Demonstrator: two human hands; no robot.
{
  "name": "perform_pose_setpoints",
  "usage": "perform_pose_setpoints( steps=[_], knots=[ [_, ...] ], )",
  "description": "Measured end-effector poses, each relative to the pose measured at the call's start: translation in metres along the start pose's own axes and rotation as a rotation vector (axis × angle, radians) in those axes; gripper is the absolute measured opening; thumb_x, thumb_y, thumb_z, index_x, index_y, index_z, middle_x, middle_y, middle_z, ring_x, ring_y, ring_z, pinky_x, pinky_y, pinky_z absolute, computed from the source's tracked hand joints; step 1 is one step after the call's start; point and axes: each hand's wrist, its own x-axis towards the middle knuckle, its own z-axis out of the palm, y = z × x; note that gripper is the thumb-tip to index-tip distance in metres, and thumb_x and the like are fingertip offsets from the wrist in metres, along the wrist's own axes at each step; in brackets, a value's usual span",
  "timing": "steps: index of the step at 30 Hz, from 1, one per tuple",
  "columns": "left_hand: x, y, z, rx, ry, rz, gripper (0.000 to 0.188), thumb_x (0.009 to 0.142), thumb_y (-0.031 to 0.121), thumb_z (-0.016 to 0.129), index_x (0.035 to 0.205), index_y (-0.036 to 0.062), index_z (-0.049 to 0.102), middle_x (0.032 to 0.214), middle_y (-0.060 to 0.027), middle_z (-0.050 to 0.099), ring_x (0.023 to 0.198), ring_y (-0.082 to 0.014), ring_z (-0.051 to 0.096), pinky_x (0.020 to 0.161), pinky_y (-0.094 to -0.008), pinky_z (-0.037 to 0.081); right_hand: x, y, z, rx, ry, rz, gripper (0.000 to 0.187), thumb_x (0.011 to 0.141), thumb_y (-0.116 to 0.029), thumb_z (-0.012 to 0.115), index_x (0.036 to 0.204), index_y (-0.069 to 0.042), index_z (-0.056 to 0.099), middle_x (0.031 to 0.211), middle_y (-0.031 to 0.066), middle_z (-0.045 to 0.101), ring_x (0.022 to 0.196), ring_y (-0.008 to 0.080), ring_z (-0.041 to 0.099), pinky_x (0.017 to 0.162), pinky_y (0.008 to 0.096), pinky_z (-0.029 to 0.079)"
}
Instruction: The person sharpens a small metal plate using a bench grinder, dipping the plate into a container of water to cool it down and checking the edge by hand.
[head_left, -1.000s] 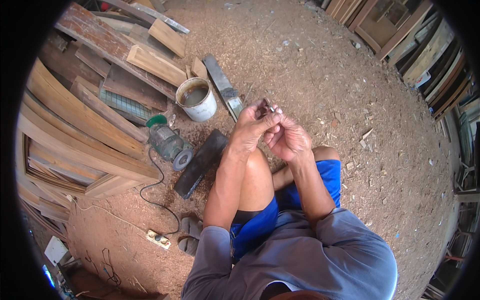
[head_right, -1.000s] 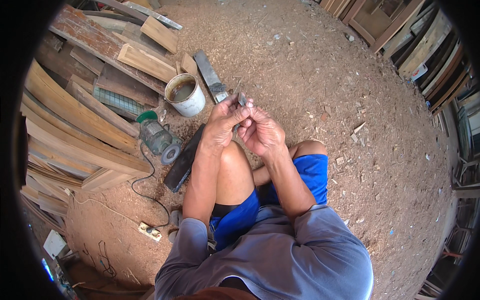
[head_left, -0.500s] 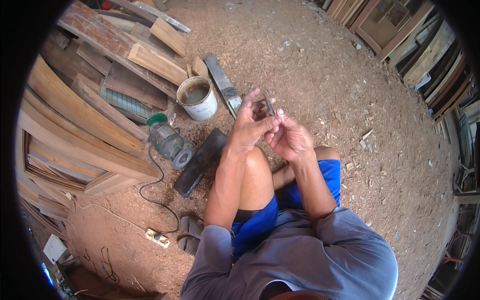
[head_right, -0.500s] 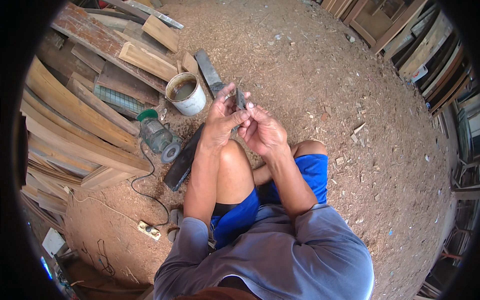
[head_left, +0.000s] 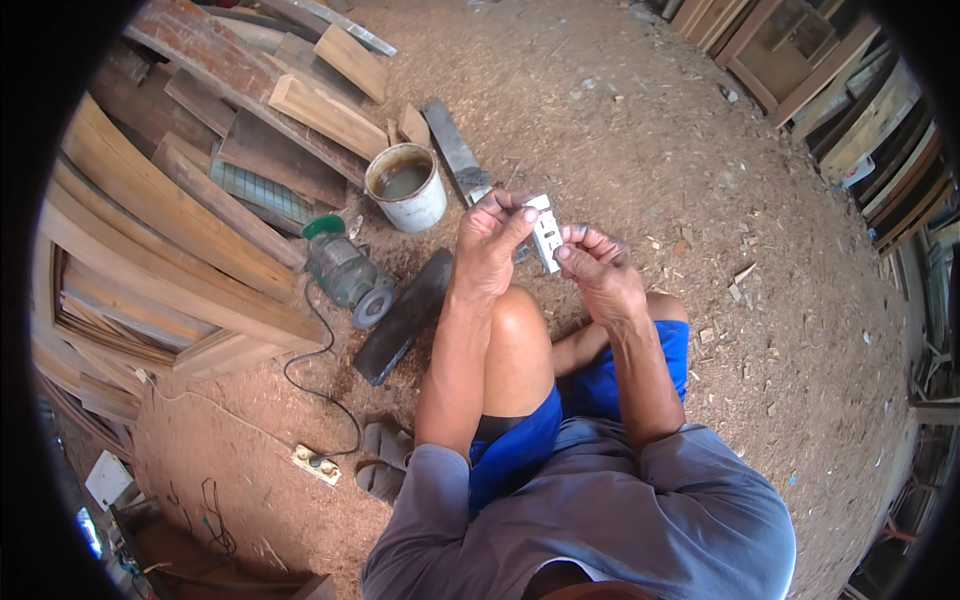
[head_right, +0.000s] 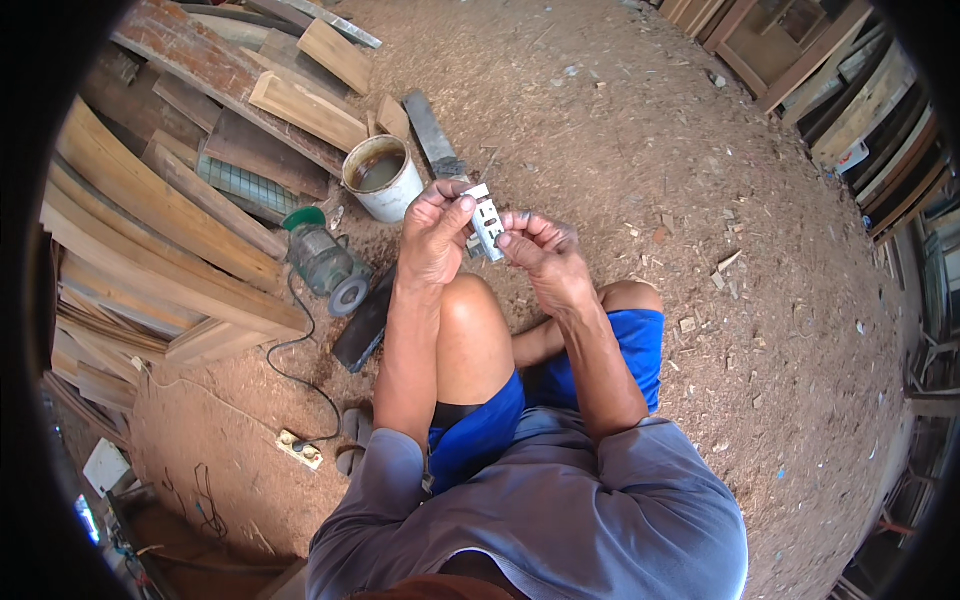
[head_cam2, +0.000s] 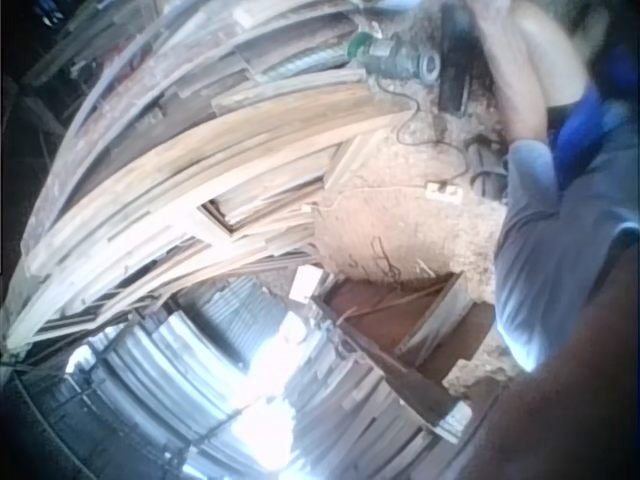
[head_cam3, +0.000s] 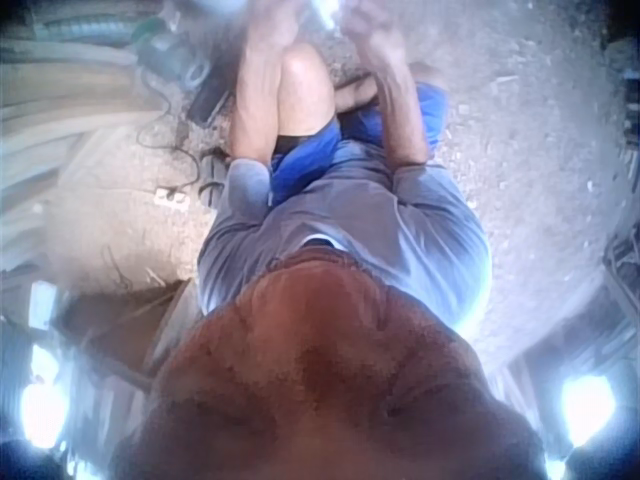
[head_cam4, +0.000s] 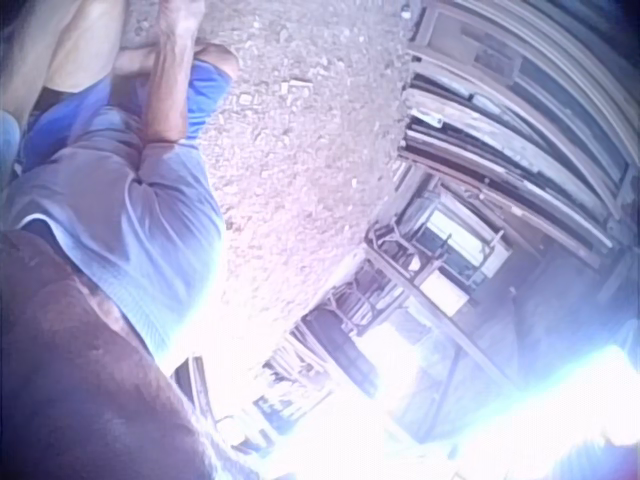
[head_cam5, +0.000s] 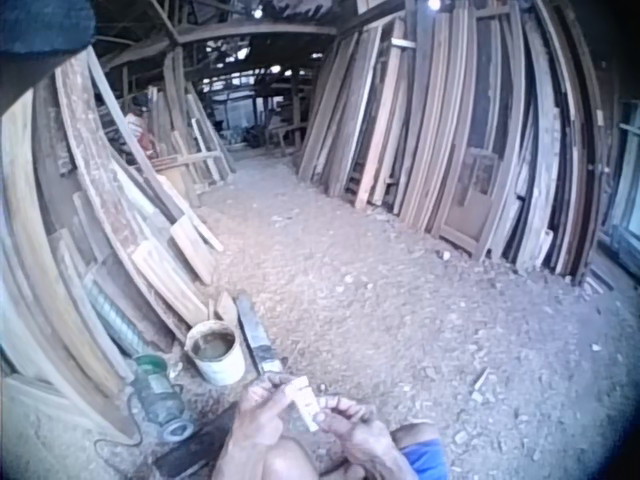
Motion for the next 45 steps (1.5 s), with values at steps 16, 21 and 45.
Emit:
perform_pose_setpoints(
  steps=[16,21,45],
  knots=[
    [-0.005,0.011,-0.008,-0.31,-0.253,-0.202,0.044,0.082,0.03,0.075,0.111,0.0003,0.061,0.1,-0.0071,0.068,0.082,-0.0154,0.066,0.075,-0.0304,0.055,-0.007,-0.002,-0.001,0.322,-0.184,0.253,0.017,0.086,-0.007,0.069,0.102,-0.003,0.066,0.085,0.0014,0.066,0.067,0.0095,0.058,0.059,0.022,0.045],
    [-0.006,0.011,-0.011,-0.211,-0.173,-0.199,0.055,0.069,0.035,0.085,0.106,0.0011,0.061,0.094,-0.005,0.068,0.079,-0.0122,0.067,0.071,-0.0266,0.056,-0.007,-0.001,0.002,0.318,-0.217,0.283,0.018,0.085,-0.008,0.07,0.101,-0.003,0.064,0.083,0.0026,0.066,0.065,0.0114,0.058,0.061,0.0244,0.047],
    [-0.009,0.015,-0.004,-0.048,-0.285,-0.293,0.066,0.065,0.036,0.087,0.114,-0.0016,0.061,0.111,-0.0089,0.064,0.098,-0.0197,0.064,0.079,-0.0332,0.056,-0.006,-0.007,0.015,0.377,-0.154,0.258,0.01,0.088,-0.008,0.067,0.098,-0.007,0.064,0.078,-0.0008,0.062,0.064,0.0096,0.054,0.059,0.0236,0.045]
  ],
)
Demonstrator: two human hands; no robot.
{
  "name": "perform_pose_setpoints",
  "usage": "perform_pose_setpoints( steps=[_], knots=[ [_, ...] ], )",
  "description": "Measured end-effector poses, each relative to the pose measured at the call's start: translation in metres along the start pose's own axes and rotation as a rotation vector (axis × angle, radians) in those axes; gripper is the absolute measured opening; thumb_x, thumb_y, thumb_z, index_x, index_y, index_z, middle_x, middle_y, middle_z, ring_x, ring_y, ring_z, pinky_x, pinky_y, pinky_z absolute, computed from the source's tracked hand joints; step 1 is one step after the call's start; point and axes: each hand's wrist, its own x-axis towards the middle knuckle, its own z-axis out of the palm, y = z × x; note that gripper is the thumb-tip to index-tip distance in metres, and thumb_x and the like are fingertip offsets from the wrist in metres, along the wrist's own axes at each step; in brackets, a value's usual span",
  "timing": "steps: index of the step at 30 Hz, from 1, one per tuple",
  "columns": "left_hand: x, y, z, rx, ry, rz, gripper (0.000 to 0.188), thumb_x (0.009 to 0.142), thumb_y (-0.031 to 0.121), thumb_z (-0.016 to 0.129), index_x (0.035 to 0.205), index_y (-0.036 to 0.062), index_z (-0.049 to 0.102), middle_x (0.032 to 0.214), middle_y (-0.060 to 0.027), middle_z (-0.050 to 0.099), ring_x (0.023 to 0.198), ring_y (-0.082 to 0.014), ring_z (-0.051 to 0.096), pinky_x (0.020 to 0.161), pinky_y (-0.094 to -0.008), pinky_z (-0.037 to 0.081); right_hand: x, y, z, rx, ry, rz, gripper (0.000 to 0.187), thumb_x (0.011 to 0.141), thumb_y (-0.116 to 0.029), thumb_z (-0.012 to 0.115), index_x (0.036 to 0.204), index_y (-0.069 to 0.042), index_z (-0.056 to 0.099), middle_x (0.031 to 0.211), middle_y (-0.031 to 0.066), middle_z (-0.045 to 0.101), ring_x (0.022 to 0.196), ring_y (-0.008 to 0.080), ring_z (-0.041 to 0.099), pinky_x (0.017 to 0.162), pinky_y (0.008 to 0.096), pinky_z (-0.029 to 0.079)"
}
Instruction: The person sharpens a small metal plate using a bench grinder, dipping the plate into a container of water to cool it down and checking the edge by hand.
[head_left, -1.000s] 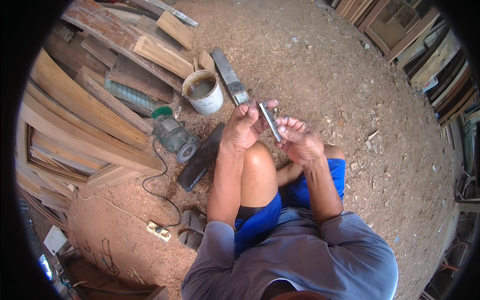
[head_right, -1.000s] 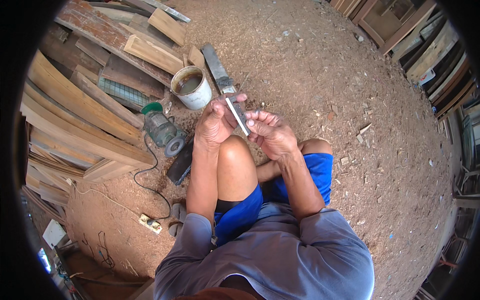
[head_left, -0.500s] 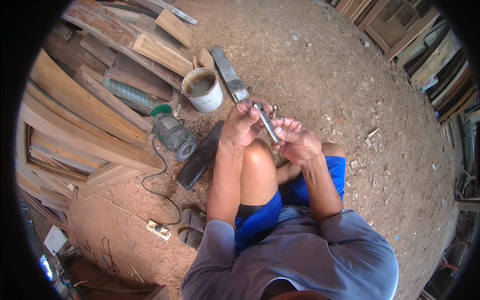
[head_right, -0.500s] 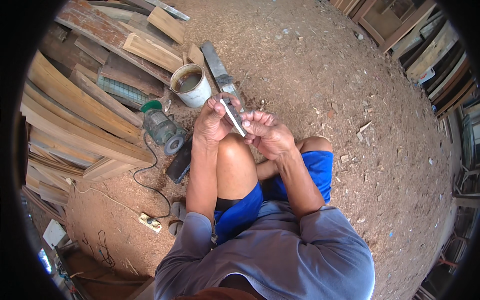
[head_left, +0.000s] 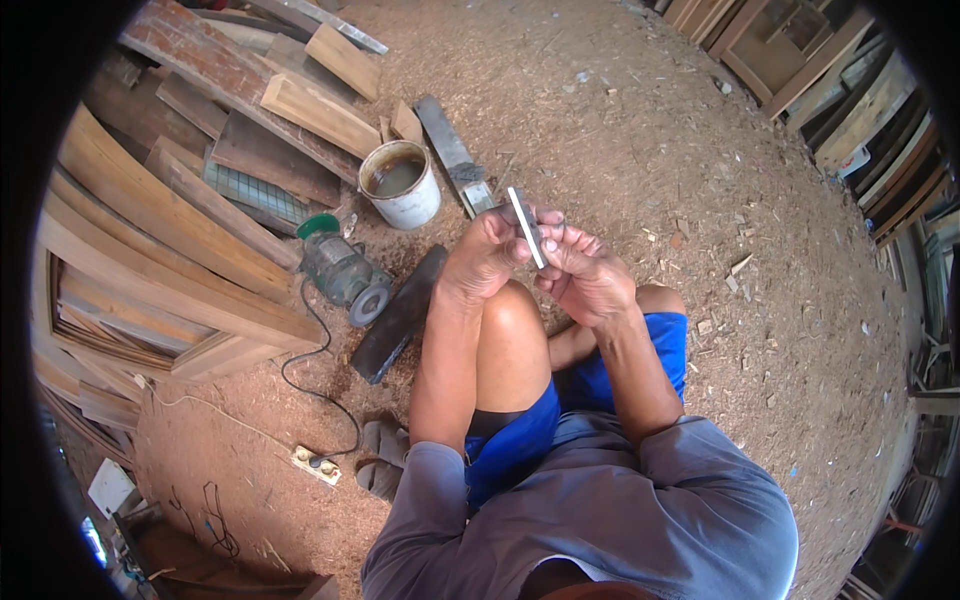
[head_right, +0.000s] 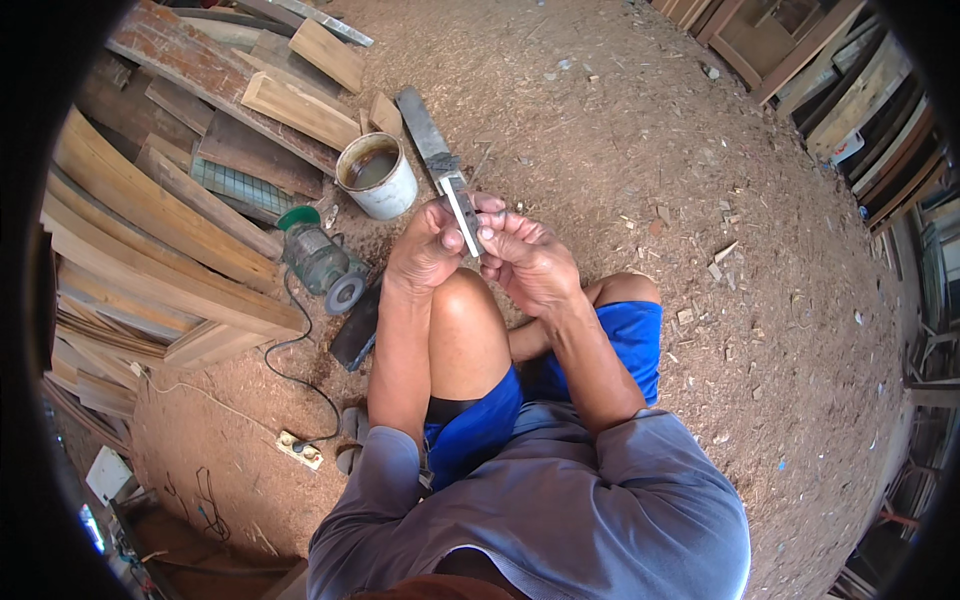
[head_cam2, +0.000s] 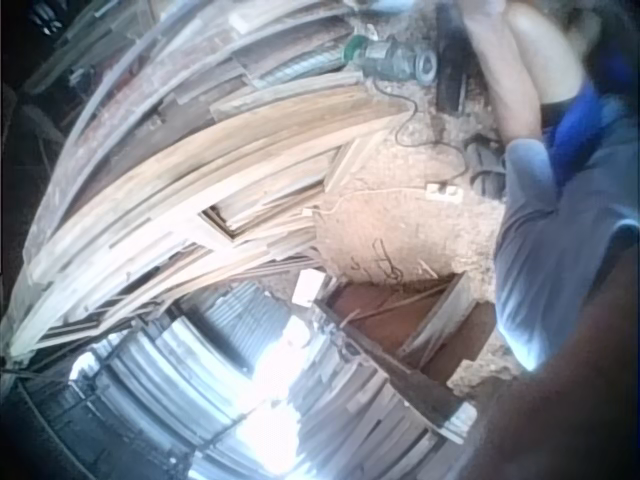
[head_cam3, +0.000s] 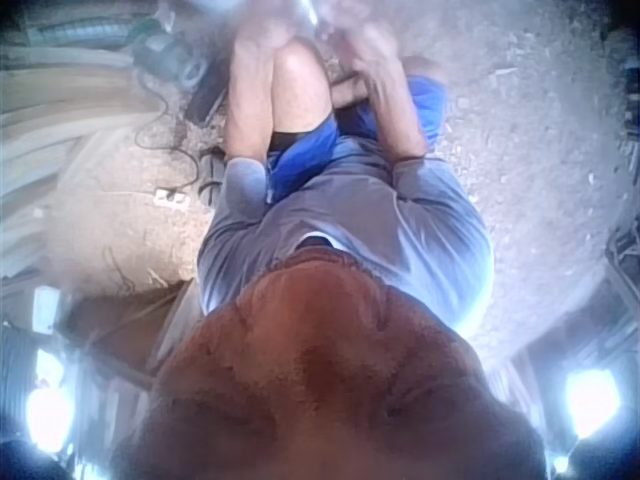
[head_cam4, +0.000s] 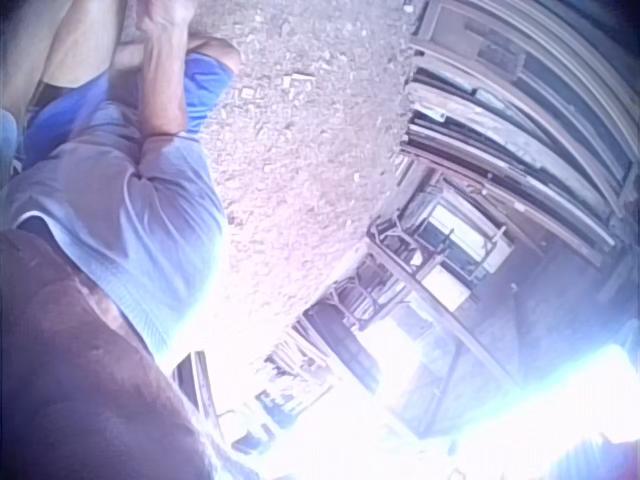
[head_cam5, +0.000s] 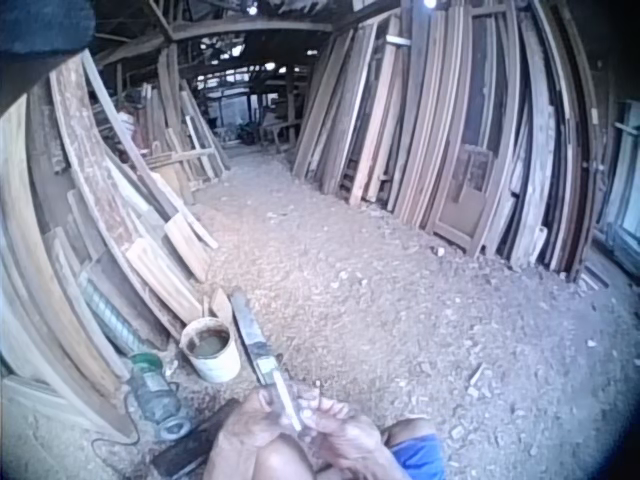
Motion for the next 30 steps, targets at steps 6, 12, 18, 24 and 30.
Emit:
perform_pose_setpoints(
  steps=[6,12,18,24,30],
  knots=[
    [0.002,-0.001,-0.002,-0.022,0.028,0.013,0.053,0.065,0.031,0.088,0.103,0.0007,0.066,0.115,-0.0115,0.062,0.098,-0.0215,0.064,0.078,-0.0347,0.057,0.002,0.004,0.001,0.049,-0.017,-0.015,0.009,0.088,-0.008,0.067,0.097,-0.007,0.065,0.079,-0.0015,0.062,0.064,0.0081,0.054,0.059,0.024,0.045],
    [0.0,-0.002,-0.003,-0.03,0.043,0.01,0.052,0.065,0.029,0.088,0.102,0.0,0.066,0.115,-0.0124,0.062,0.096,-0.0213,0.065,0.077,-0.034,0.058,0.003,0.005,0.002,0.088,-0.032,0.003,0.007,0.088,-0.008,0.066,0.096,-0.008,0.064,0.078,-0.0031,0.061,0.064,0.0071,0.053,0.058,0.0244,0.045],
    [0.0,0.001,0.0,-0.028,0.044,0.018,0.054,0.065,0.03,0.088,0.103,-0.0002,0.066,0.115,-0.013,0.061,0.097,-0.0219,0.065,0.08,-0.0349,0.058,0.003,0.006,0.003,0.086,-0.027,0.008,0.006,0.089,-0.008,0.066,0.095,-0.009,0.064,0.078,-0.0039,0.06,0.063,0.0067,0.052,0.058,0.0245,0.045],
    [0.005,0.0,0.005,-0.07,0.048,0.131,0.052,0.08,0.023,0.078,0.122,0.0009,0.055,0.113,-0.0125,0.062,0.1,-0.0211,0.064,0.089,-0.0346,0.054,0.001,0.003,0.006,0.065,-0.002,0.007,0.01,0.088,-0.009,0.067,0.097,-0.009,0.063,0.078,-0.0035,0.059,0.062,0.0068,0.051,0.058,0.0245,0.045],
    [0.011,-0.004,-0.008,-0.222,0.098,0.234,0.034,0.091,0.011,0.063,0.122,0.0052,0.052,0.111,-0.0144,0.063,0.096,-0.0201,0.065,0.085,-0.0329,0.055,0.0,0.003,0.008,0.037,0.07,-0.088,0.014,0.087,-0.009,0.068,0.1,-0.009,0.062,0.081,-0.0026,0.059,0.065,0.0074,0.053,0.061,0.0235,0.045]
  ],
)
